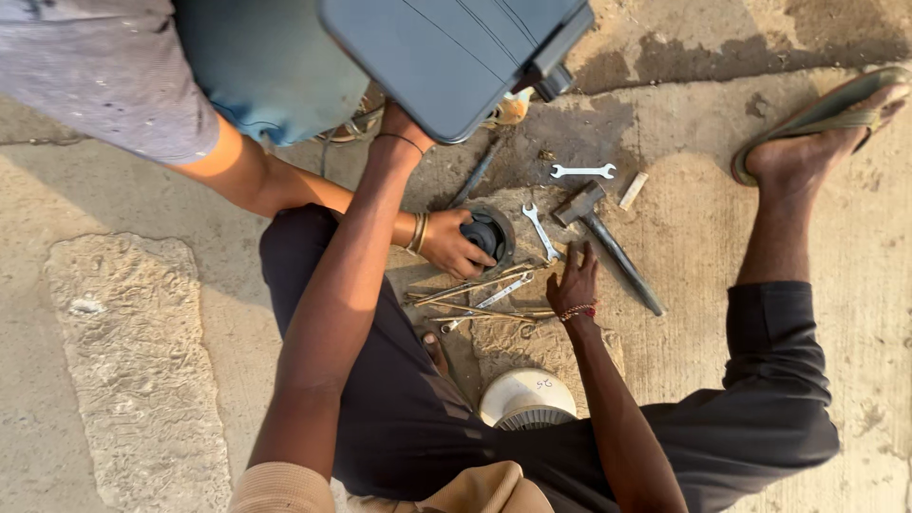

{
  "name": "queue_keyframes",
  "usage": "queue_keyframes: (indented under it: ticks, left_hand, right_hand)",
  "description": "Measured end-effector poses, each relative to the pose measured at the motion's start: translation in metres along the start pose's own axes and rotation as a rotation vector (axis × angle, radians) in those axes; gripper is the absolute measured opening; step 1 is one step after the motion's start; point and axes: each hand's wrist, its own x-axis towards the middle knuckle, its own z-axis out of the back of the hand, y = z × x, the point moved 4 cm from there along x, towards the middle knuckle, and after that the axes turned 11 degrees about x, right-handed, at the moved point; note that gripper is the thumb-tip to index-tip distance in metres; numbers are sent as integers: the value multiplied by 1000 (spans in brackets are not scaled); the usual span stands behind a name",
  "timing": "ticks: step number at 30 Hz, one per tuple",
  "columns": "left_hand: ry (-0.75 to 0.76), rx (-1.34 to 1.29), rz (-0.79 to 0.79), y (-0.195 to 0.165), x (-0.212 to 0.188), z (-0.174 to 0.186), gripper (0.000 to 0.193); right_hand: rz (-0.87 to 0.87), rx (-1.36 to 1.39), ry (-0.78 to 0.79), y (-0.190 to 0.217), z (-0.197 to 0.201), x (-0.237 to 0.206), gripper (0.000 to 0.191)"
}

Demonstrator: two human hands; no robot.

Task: The person sits on the ground and uses a hammer and a metal rod to strike a component on a cylindrical motor. They then use a wrench to tighten bolts on the motor casing while another person assists by holding the motor steady.

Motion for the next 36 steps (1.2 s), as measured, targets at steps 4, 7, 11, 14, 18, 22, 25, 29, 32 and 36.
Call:
queue_keyframes:
  ticks: [4, 7, 11, 14, 18, 22, 25, 29, 32, 36]
  left_hand:
    - [109, 44, 134, -4, -6, -7, 29]
    - [154, 46, 166, -8, -3, -7, 31]
    - [128, 16, 172, -7, -3, -4, 36]
    - [161, -19, 156, -1, -9, -14, 36]
    - [226, -28, 157, 7, -18, -33, 30]
    - [118, 73, 79, 5, -16, -25, 64]
    - [170, 81, 87, 3, -13, -17, 74]
    - [261, -47, 127, 10, -18, -22, 53]
    - [501, -11, 121, 19, -32, -33, 28]
    - [561, -76, 20, 14, -38, -36, 29]
  right_hand:
    - [-86, -65, 94, -10, -11, -3, 90]
    - [-193, -87, 166, -17, -19, -3, 98]
    - [-157, -127, 169, -25, -26, -3, 102]
    - [-142, -110, 162, -35, -31, -5, 100]
    - [-200, -71, 170, -45, -36, -5, 96]
    - [-292, 19, 214, -47, -32, -2, 90]
    - [-177, -27, 174, -34, -21, 2, 97]
    - [-151, -52, 205, -24, -13, 2, 108]
    - [-292, -18, 338, -24, -15, -4, 98]
    - [-49, 91, 243, -9, 9, -16, 87]
